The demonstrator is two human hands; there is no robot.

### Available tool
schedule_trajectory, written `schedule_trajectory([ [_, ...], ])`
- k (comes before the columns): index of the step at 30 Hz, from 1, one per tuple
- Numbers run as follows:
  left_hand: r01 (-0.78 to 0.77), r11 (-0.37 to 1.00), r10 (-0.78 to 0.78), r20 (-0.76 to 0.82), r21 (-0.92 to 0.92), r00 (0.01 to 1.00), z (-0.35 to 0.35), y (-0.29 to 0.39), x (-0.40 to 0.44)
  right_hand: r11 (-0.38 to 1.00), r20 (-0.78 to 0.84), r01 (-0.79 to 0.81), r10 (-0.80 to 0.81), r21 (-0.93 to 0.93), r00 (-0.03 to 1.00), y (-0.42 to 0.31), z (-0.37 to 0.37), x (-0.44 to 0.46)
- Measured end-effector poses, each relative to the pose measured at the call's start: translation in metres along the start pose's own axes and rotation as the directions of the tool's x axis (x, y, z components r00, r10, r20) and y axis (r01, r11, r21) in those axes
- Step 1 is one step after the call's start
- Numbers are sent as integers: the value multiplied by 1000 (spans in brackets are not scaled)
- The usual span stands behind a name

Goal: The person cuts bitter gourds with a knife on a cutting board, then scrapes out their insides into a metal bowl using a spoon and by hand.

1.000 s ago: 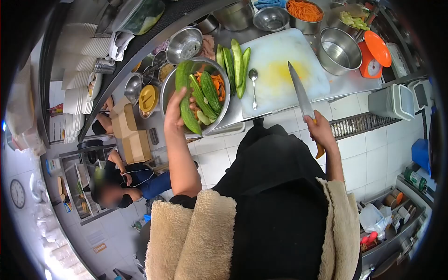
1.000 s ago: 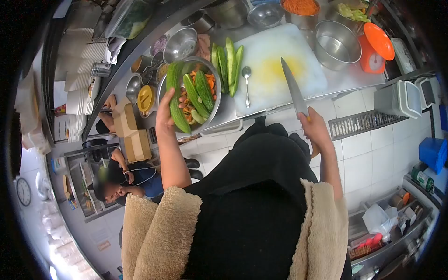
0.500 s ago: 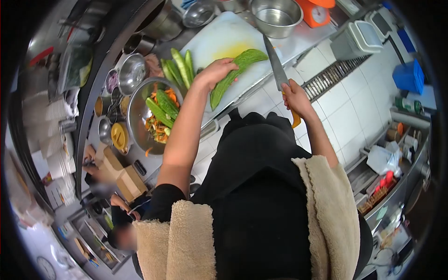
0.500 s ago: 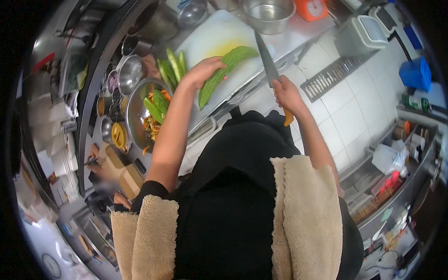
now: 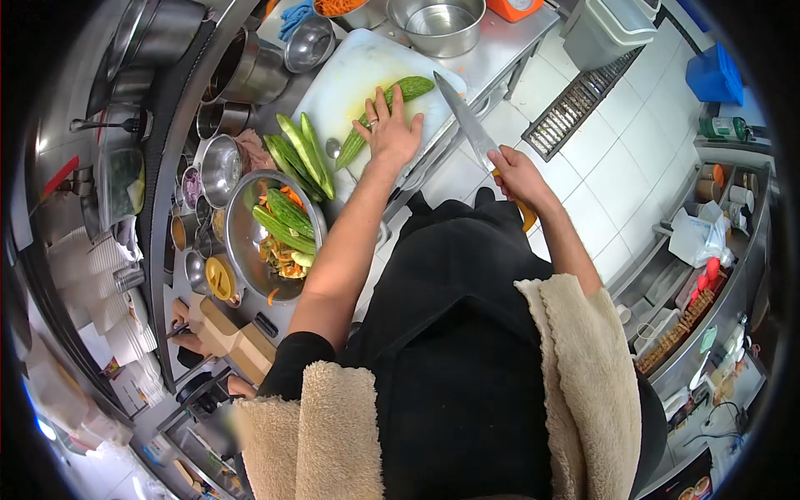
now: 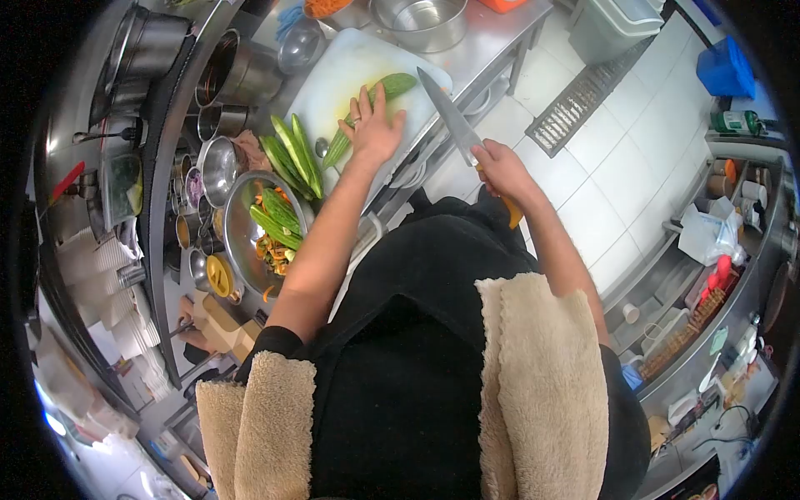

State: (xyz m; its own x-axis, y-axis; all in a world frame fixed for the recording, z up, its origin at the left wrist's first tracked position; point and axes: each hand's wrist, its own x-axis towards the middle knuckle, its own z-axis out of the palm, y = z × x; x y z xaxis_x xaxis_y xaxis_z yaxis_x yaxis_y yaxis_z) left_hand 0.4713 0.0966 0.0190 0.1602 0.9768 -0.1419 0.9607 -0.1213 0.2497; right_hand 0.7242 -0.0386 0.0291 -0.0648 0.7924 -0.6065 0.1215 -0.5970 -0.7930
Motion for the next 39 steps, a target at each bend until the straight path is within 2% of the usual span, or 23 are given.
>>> schedule_trajectory([
  [1,-18,999,19,-42,36,999,4,1,-4,1000,-8,1,-1,-4,1000,-1,-1,0],
  [7,-58,996,60,-16,73,998,6,0,-14,999,-12,4,-4,-33,1000,-12,-5,-2],
  [9,-67,993,72,-52,99,996,7,2,-16,999,-16,7,-8,-48,1000,-15,-4,-4],
  [15,-80,985,90,-62,151,994,-5,6,-13,980,-94,74,-92,-183,991,-9,7,2],
  [19,-59,986,68,-53,156,996,-9,17,-10,925,-131,161,-217,-344,967,-2,12,9],
  [21,-109,990,119,-121,92,985,-12,19,-6,908,-155,172,-247,-382,957,-8,14,4],
  [25,-269,963,259,-250,-6,933,-9,20,16,795,-201,133,-306,-592,931,-23,15,-4],
  [31,-380,922,388,-213,78,897,-10,19,47,651,-209,91,-368,-753,906,-23,18,-5],
  [33,-377,924,383,-166,67,909,-12,21,52,587,-202,81,-401,-805,893,-26,18,-8],
  [39,-347,934,356,-122,91,926,-12,29,57,555,-195,47,-368,-830,909,-36,20,-11],
])
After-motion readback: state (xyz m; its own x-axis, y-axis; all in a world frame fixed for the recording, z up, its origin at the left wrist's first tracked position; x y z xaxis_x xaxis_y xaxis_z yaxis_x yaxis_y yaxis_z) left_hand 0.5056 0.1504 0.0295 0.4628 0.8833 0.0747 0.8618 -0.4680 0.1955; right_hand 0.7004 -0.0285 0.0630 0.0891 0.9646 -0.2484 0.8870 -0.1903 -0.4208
